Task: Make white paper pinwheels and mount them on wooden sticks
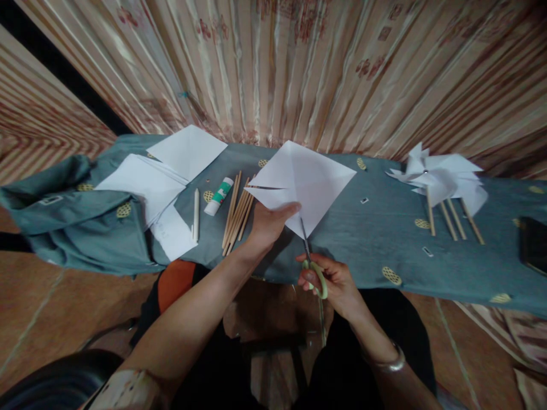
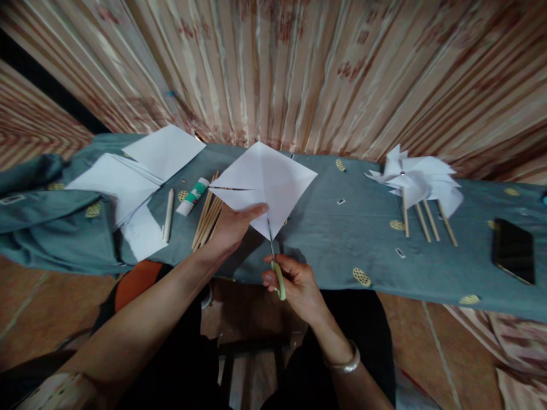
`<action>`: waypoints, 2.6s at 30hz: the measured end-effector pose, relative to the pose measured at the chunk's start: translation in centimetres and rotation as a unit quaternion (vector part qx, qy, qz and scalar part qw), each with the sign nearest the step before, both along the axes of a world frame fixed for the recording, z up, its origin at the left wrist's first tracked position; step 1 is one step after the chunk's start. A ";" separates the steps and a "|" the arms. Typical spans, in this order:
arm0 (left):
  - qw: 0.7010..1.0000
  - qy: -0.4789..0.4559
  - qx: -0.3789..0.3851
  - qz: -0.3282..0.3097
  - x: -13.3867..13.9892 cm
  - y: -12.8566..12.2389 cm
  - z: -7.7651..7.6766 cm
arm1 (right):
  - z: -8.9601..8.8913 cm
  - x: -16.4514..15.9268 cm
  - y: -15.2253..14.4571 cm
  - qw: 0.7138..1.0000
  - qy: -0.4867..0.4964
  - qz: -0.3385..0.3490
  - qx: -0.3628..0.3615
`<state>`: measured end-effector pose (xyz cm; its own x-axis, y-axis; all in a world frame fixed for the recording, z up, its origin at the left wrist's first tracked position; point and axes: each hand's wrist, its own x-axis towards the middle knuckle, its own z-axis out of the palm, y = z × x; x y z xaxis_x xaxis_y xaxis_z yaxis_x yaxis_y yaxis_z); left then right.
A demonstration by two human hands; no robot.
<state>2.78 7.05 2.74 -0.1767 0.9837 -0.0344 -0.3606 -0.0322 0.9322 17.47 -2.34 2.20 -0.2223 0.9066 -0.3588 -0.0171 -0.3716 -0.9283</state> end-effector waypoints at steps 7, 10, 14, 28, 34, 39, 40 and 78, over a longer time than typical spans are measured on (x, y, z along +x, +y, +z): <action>1.000 0.003 0.001 -0.004 0.0 0.0 -0.1 | 0.0 0.0 0.0 1.000 -0.005 0.000 0.002; 1.000 0.000 0.005 -0.002 0.1 0.0 -0.2 | -0.1 0.1 0.0 1.000 -0.005 0.008 0.002; 1.000 -0.009 0.003 0.006 0.2 -0.1 -0.1 | -0.2 0.1 0.0 1.000 0.001 0.006 0.002; 1.000 -0.001 -0.024 -0.001 0.1 -0.1 -0.5 | 0.1 0.0 0.1 1.000 -0.006 -0.001 0.006; 1.000 -0.001 -0.028 0.005 0.1 0.1 -0.7 | -0.2 0.1 0.0 1.000 0.007 0.000 0.021; 1.000 -0.008 -0.024 -0.002 0.1 -0.1 -0.6 | -0.2 0.1 0.0 1.000 0.014 -0.005 0.016; 1.000 -0.006 -0.026 -0.004 0.1 -0.1 -0.6 | -0.2 0.1 0.0 1.000 0.014 -0.006 0.014; 0.998 0.023 -0.046 -0.041 0.1 -0.9 -0.1 | 0.4 0.0 0.3 1.000 0.001 -0.009 0.023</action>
